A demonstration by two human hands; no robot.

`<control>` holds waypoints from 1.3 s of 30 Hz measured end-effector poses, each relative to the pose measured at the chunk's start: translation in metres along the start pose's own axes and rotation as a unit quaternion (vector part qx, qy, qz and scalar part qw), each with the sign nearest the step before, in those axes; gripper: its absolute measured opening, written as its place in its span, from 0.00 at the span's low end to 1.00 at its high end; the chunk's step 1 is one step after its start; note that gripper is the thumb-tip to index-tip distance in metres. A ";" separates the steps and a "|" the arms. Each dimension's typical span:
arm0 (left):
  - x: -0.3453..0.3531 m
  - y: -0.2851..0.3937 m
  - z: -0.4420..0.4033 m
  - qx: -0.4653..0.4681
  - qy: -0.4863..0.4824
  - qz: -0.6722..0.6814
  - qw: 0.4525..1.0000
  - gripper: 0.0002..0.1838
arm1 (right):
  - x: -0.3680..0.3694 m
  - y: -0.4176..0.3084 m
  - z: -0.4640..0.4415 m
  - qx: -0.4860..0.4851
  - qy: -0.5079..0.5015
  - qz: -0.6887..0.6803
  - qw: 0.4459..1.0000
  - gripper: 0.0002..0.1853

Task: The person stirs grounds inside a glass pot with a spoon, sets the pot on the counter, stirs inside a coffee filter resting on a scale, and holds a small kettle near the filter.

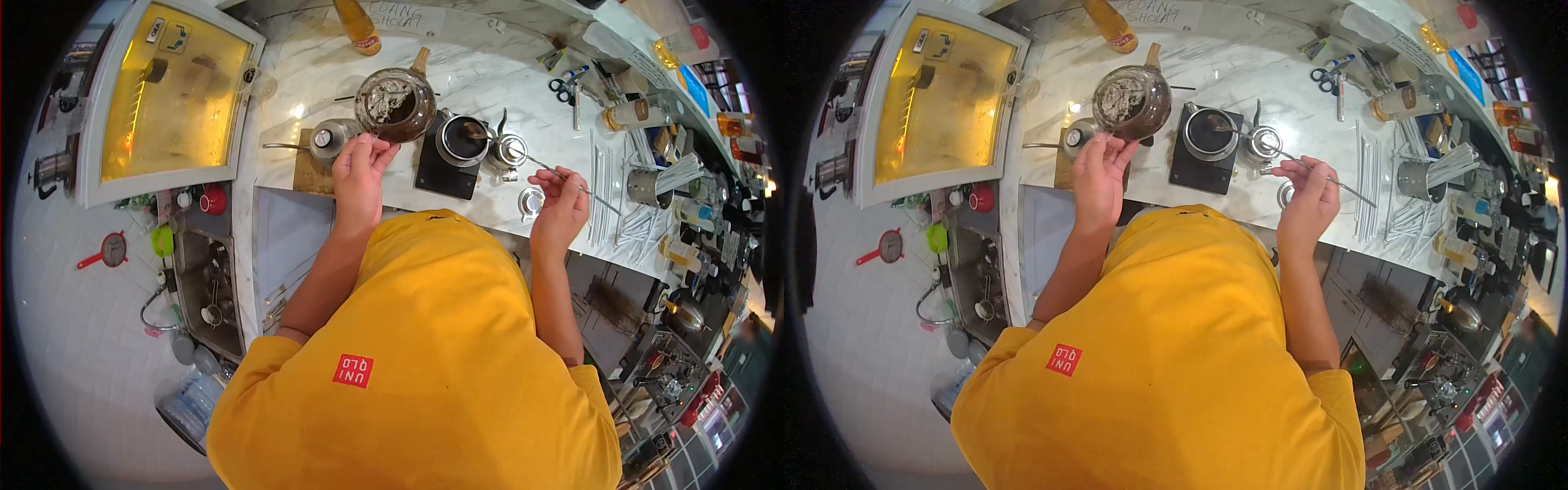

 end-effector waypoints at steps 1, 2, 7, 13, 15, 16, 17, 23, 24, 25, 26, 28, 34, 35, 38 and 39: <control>0.002 -0.002 -0.006 -0.014 -0.005 0.000 1.000 0.11 | 0.003 0.001 0.001 -0.003 -0.002 -0.002 1.000 0.18; 0.003 -0.004 -0.013 -0.028 -0.009 -0.002 1.000 0.11 | 0.006 0.002 0.002 -0.005 -0.005 -0.004 1.000 0.18; 0.010 -0.025 -0.055 -0.095 -0.025 -0.021 0.995 0.11 | 0.013 0.009 0.008 -0.004 0.001 0.029 1.000 0.17; 0.019 -0.051 -0.106 -0.223 -0.074 -0.041 0.971 0.12 | 0.018 0.014 0.016 -0.010 0.007 0.032 0.999 0.18; 0.024 -0.058 -0.123 -0.233 -0.084 -0.075 0.966 0.13 | 0.018 0.017 0.017 -0.013 0.011 0.024 1.000 0.18; 0.026 -0.061 -0.130 -0.240 -0.087 -0.087 0.963 0.13 | 0.019 0.018 0.017 -0.014 0.012 0.020 1.000 0.18; 0.028 -0.064 -0.138 -0.247 -0.088 -0.098 0.960 0.12 | 0.020 0.019 0.018 -0.016 0.011 0.024 1.000 0.18; 0.033 -0.095 -0.168 -0.302 -0.084 -0.193 0.930 0.14 | 0.026 0.017 0.022 -0.021 0.029 0.030 0.999 0.18; 0.032 -0.103 -0.171 -0.311 -0.083 -0.205 0.924 0.15 | 0.026 0.017 0.023 -0.022 0.032 0.025 0.999 0.18; 0.030 -0.110 -0.175 -0.316 -0.084 -0.225 0.918 0.15 | 0.026 0.018 0.024 -0.022 0.035 0.021 0.999 0.18; 0.027 -0.117 -0.179 -0.321 -0.085 -0.245 0.911 0.15 | 0.026 0.018 0.026 -0.020 0.039 0.021 0.999 0.18; 0.023 -0.128 -0.187 -0.326 -0.090 -0.289 0.896 0.16 | 0.026 0.017 0.028 -0.016 0.048 0.022 0.998 0.18; 0.016 -0.146 -0.201 -0.317 -0.113 -0.410 0.847 0.17 | 0.026 0.028 0.033 -0.021 0.045 0.006 0.999 0.17; 0.015 -0.147 -0.202 -0.316 -0.114 -0.426 0.840 0.17 | 0.026 0.028 0.034 -0.022 0.046 0.005 0.999 0.17; 0.007 -0.160 -0.211 -0.309 -0.133 -0.455 0.824 0.17 | 0.025 0.025 0.034 -0.025 0.052 0.002 0.998 0.17; 0.007 -0.161 -0.212 -0.308 -0.140 -0.461 0.820 0.18 | 0.024 0.024 0.035 -0.023 0.055 0.003 0.998 0.17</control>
Point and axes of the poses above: each hand's wrist, its own z-axis away from the middle knuckle, its own x-axis out of the palm, y = z × x, the point moved 8 cm from there along -z, towards the middle knuckle, and after that the axes turned 12 degrees about z, right-handed, at the moved point
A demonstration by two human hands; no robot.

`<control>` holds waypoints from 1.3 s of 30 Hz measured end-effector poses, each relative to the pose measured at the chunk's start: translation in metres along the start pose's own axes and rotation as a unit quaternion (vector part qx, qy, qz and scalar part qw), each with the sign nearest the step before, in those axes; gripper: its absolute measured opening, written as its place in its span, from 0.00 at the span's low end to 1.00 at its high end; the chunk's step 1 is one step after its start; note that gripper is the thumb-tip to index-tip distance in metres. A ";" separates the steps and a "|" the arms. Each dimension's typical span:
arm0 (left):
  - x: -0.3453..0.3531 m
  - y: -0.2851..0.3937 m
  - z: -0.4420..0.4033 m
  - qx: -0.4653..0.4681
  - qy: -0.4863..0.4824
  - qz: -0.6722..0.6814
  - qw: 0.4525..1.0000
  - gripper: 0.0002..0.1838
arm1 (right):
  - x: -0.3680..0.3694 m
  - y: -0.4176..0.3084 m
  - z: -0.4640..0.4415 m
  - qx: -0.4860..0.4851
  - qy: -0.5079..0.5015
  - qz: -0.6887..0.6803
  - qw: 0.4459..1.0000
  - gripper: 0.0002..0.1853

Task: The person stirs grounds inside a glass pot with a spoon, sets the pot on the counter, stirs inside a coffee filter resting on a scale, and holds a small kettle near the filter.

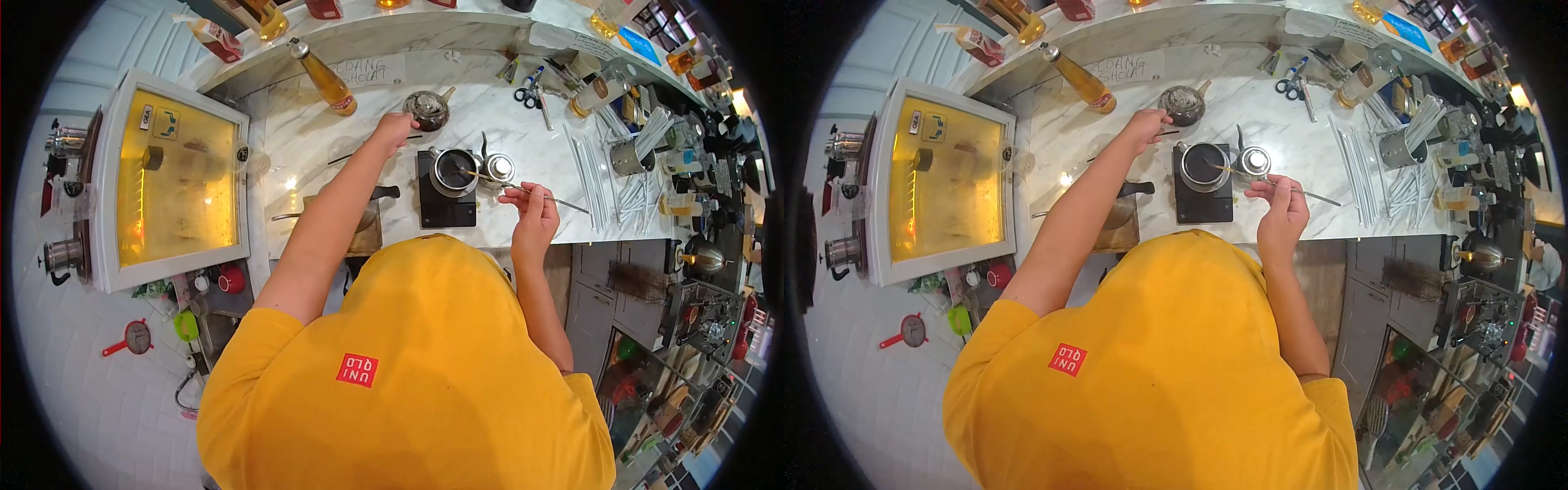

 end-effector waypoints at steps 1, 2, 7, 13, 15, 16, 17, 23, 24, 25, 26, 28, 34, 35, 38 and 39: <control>0.000 0.001 -0.002 -0.001 0.001 -0.010 1.000 0.18 | -0.001 -0.001 0.001 0.003 0.003 0.002 1.000 0.17; 0.000 -0.001 -0.004 -0.003 0.003 -0.019 1.000 0.18 | -0.001 -0.001 0.001 0.003 0.004 0.000 1.000 0.17; 0.004 -0.010 -0.014 -0.004 0.008 -0.053 0.999 0.18 | -0.002 -0.004 0.002 0.001 0.010 -0.007 1.000 0.18; 0.004 -0.011 -0.024 0.048 0.016 -0.087 0.995 0.17 | -0.001 -0.004 0.000 0.005 -0.002 -0.006 1.000 0.18; -0.001 -0.010 -0.026 0.077 0.044 -0.118 0.989 0.16 | -0.001 -0.004 0.000 0.005 -0.003 -0.001 1.000 0.18; -0.003 -0.009 -0.026 0.091 0.058 -0.134 0.985 0.16 | 0.000 -0.004 0.000 0.006 -0.003 0.001 1.000 0.17; -0.005 -0.008 -0.026 0.110 0.065 -0.148 0.981 0.16 | 0.000 -0.004 0.000 0.004 -0.004 0.001 1.000 0.17; -0.016 -0.005 -0.016 0.106 0.110 -0.185 0.971 0.19 | 0.002 -0.005 0.001 0.002 -0.016 0.011 1.000 0.17; -0.016 0.002 -0.004 0.106 0.114 -0.189 0.970 0.19 | 0.002 -0.005 0.000 -0.001 -0.016 0.015 1.000 0.17; -0.017 0.006 0.005 0.105 0.118 -0.193 0.968 0.19 | 0.003 -0.005 0.000 -0.003 -0.016 0.018 1.000 0.17; -0.018 0.014 0.012 0.133 0.123 -0.214 0.960 0.19 | 0.004 -0.006 0.001 -0.007 -0.014 0.023 1.000 0.17; -0.018 0.026 0.024 0.189 0.134 -0.255 0.939 0.20 | 0.005 -0.009 0.001 -0.015 -0.010 0.034 0.999 0.17; 0.024 0.063 0.124 0.410 0.005 -0.191 0.892 0.14 | 0.003 -0.010 0.001 -0.039 -0.025 0.070 0.996 0.17; 0.032 0.064 0.138 0.383 -0.027 -0.174 0.907 0.13 | 0.005 -0.012 0.001 -0.045 -0.027 0.072 0.996 0.16; 0.038 0.051 0.141 0.341 -0.038 -0.185 0.921 0.13 | 0.007 -0.016 0.003 -0.051 -0.030 0.079 0.995 0.16; 0.038 0.047 0.141 0.345 -0.027 -0.176 0.922 0.12 | 0.009 -0.017 0.003 -0.048 -0.031 0.081 0.995 0.16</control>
Point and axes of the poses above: each hand's wrist, its own z-axis away from the middle knuckle, its own x-axis out of the palm, y = z × x, the point moved 8 cm from there along -z, towards the middle knuckle, and after that the axes turned 12 degrees about z, right-handed, at the moved point
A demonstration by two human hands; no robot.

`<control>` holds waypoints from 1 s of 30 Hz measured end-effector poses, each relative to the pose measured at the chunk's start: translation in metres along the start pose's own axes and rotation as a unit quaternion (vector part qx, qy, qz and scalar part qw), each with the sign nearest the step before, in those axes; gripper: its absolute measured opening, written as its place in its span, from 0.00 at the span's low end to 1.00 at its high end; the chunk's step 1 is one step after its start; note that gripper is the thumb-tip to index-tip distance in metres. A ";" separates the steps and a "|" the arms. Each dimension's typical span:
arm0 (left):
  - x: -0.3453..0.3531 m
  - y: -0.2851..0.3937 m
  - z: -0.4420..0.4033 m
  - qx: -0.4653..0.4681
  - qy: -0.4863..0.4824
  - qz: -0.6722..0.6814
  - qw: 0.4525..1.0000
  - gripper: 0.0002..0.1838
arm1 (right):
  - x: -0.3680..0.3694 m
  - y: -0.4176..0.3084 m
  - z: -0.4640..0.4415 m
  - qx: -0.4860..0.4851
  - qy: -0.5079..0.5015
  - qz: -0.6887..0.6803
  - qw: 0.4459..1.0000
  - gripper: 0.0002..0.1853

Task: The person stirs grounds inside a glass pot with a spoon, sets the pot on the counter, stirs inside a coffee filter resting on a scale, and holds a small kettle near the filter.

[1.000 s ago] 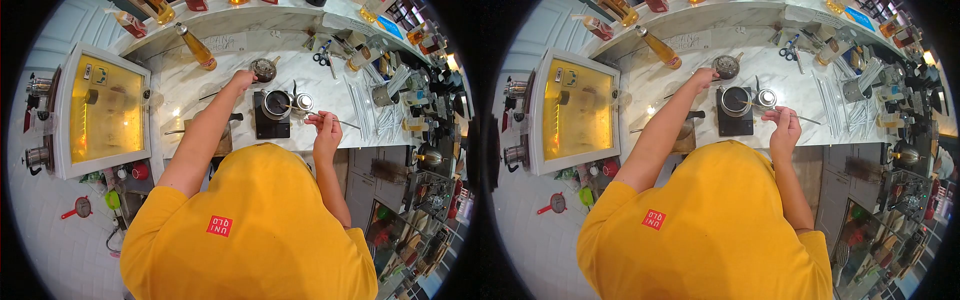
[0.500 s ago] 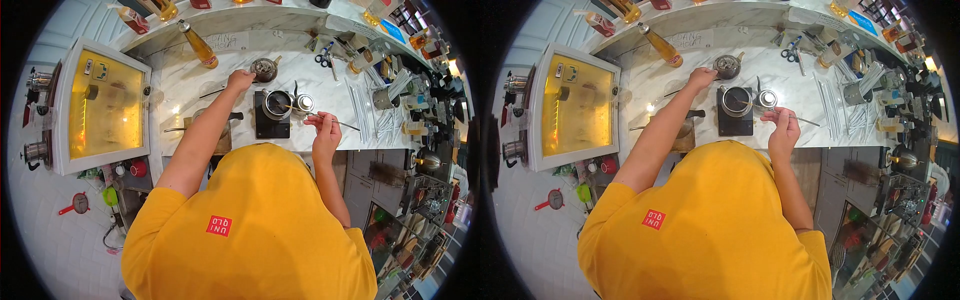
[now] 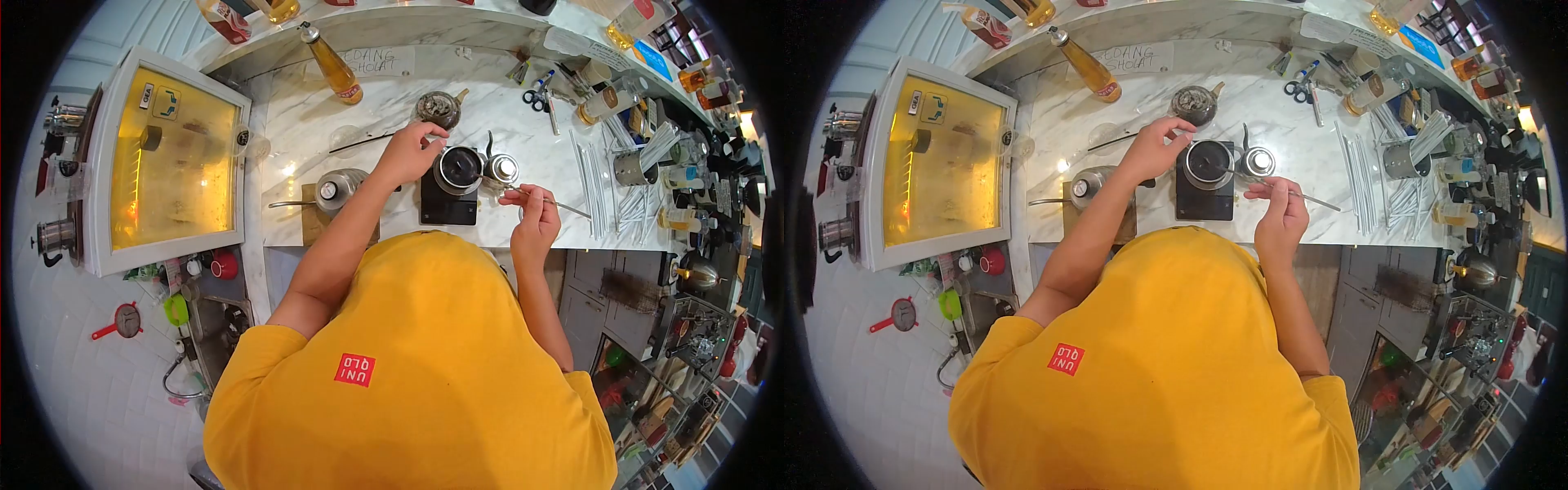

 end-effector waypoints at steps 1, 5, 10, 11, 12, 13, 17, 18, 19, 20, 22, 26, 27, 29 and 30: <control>0.002 -0.004 0.002 -0.008 0.000 0.013 1.000 0.12 | 0.001 -0.001 0.000 0.002 -0.001 0.001 1.000 0.16; 0.008 -0.023 0.004 -0.022 0.013 0.079 0.997 0.12 | 0.000 -0.008 0.000 -0.012 -0.001 0.023 1.000 0.16; 0.011 -0.034 0.007 -0.052 0.020 0.142 0.988 0.13 | 0.000 -0.008 -0.004 -0.005 0.005 0.022 1.000 0.16; 0.010 -0.034 0.009 -0.062 0.015 0.143 0.988 0.14 | 0.002 -0.009 -0.004 -0.006 0.003 0.025 1.000 0.16; 0.011 -0.034 0.010 -0.072 0.005 0.143 0.987 0.15 | 0.001 -0.009 -0.005 -0.007 0.004 0.028 1.000 0.16; 0.011 -0.034 0.010 -0.069 0.008 0.148 0.987 0.15 | 0.001 -0.009 -0.005 -0.008 0.006 0.030 0.999 0.16; 0.012 -0.036 0.010 -0.079 0.017 0.161 0.984 0.15 | 0.004 -0.017 -0.005 -0.031 -0.003 0.068 0.997 0.17; 0.013 -0.036 0.010 -0.087 0.020 0.162 0.983 0.14 | 0.004 -0.018 -0.004 -0.033 -0.009 0.068 0.997 0.17; 0.014 -0.037 0.010 -0.080 0.023 0.159 0.984 0.14 | 0.004 -0.018 -0.004 -0.034 -0.014 0.068 0.997 0.17; 0.014 -0.040 0.009 -0.073 0.027 0.156 0.985 0.14 | 0.005 -0.020 -0.003 -0.038 -0.011 0.067 0.997 0.17; 0.013 -0.040 0.010 -0.066 0.038 0.153 0.985 0.14 | 0.008 -0.024 -0.005 -0.047 -0.005 0.064 0.997 0.17; 0.012 -0.042 0.017 -0.054 0.072 0.159 0.983 0.12 | 0.004 -0.031 -0.004 -0.092 0.001 0.130 0.987 0.15; 0.010 -0.041 0.019 -0.048 0.084 0.159 0.983 0.12 | 0.002 -0.032 -0.003 -0.112 -0.004 0.165 0.980 0.14; 0.008 -0.041 0.022 -0.043 0.087 0.151 0.984 0.12 | 0.003 -0.037 0.003 -0.154 -0.018 0.206 0.966 0.13; 0.008 -0.041 0.023 -0.041 0.089 0.147 0.984 0.12 | 0.008 -0.045 0.007 -0.177 -0.026 0.210 0.961 0.13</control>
Point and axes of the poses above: each hand's wrist, its own z-axis away from the middle knuckle, its own x-axis out of the palm, y = z × x, the point moved 8 cm from there along -z, towards the middle knuckle, and after that the axes turned 12 degrees about z, right-handed, at the moved point
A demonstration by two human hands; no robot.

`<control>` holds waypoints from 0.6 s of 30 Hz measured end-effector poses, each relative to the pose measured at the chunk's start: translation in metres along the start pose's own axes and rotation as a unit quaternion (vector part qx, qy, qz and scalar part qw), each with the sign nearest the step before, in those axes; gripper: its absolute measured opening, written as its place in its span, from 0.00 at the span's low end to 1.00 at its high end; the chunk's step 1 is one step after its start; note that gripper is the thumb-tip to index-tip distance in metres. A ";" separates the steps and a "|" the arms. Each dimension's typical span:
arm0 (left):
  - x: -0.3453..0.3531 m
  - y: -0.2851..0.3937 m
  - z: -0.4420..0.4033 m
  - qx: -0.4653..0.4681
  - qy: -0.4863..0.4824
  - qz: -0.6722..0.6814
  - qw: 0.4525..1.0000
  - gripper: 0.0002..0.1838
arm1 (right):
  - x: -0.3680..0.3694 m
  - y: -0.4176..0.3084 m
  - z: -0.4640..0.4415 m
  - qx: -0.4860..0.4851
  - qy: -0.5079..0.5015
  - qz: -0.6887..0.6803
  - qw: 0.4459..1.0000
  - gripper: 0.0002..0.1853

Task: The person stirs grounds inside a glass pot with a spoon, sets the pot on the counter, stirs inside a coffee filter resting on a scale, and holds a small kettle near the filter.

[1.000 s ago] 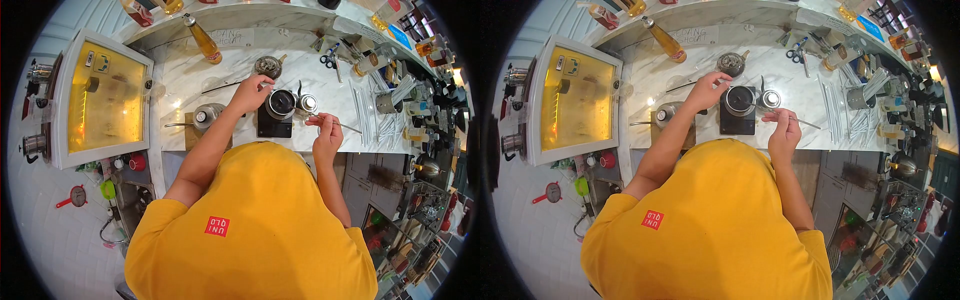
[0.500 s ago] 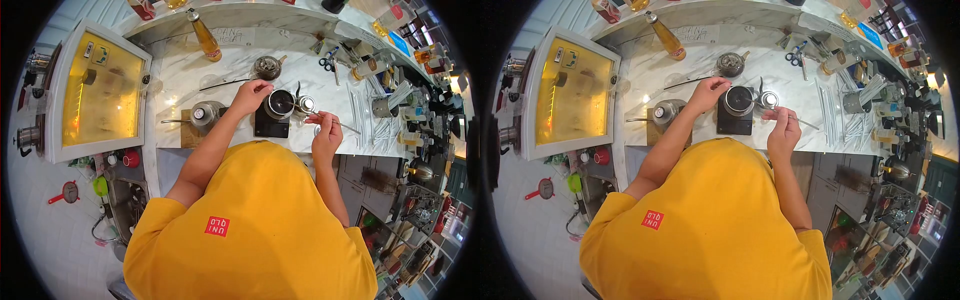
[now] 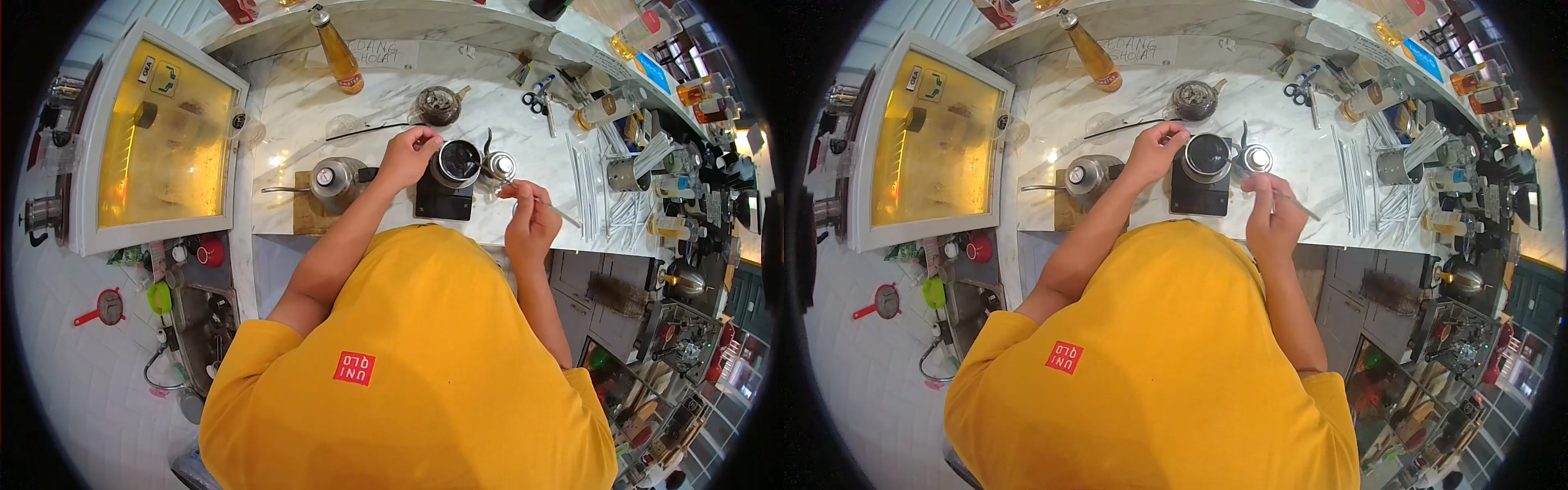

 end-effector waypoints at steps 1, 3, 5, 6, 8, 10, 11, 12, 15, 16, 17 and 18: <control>0.000 -0.001 0.001 0.001 0.003 0.010 1.000 0.12 | 0.002 -0.011 0.000 -0.024 -0.004 0.004 1.000 0.12; -0.002 -0.003 0.004 0.004 0.010 0.030 0.999 0.12 | 0.009 -0.017 0.001 -0.036 -0.016 0.003 0.999 0.12; -0.002 -0.004 0.007 0.005 0.019 0.034 0.999 0.12 | 0.017 -0.016 0.001 -0.059 -0.010 0.003 0.998 0.11; -0.003 -0.003 0.008 0.005 0.024 0.036 0.999 0.12 | 0.017 -0.019 -0.001 -0.059 -0.009 0.009 0.998 0.11; -0.003 -0.001 0.012 0.001 0.027 0.031 0.999 0.12 | 0.016 -0.018 -0.005 -0.060 -0.010 0.027 0.998 0.11; -0.004 0.002 0.015 0.006 0.034 0.033 0.999 0.12 | 0.013 -0.017 -0.007 -0.065 -0.003 0.031 0.997 0.11; -0.004 0.002 0.017 0.013 0.038 0.036 0.999 0.12 | 0.010 -0.015 -0.007 -0.068 0.003 0.026 0.997 0.10; -0.004 0.002 0.019 0.020 0.043 0.040 0.998 0.12 | 0.008 -0.016 -0.006 -0.072 0.009 0.020 0.997 0.10; -0.004 0.002 0.021 0.022 0.045 0.041 0.998 0.12 | 0.003 -0.041 0.002 -0.179 -0.001 0.105 0.978 0.06; -0.004 0.002 0.022 0.024 0.046 0.044 0.998 0.12 | 0.003 -0.058 0.003 -0.211 0.002 0.101 0.972 0.03; -0.004 0.002 0.023 0.025 0.046 0.046 0.998 0.12 | 0.005 -0.062 0.003 -0.222 -0.012 0.106 0.969 0.02; -0.004 0.003 0.024 0.026 0.047 0.047 0.997 0.12 | 0.007 -0.065 0.004 -0.233 -0.026 0.109 0.966 0.02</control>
Point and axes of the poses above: each hand's wrist, its own z-axis away from the middle knuckle, its own x-axis out of the palm, y = z × x, the point moved 8 cm from there along -z, towards the middle knuckle, and after that the axes turned 12 degrees about z, right-handed, at the moved point
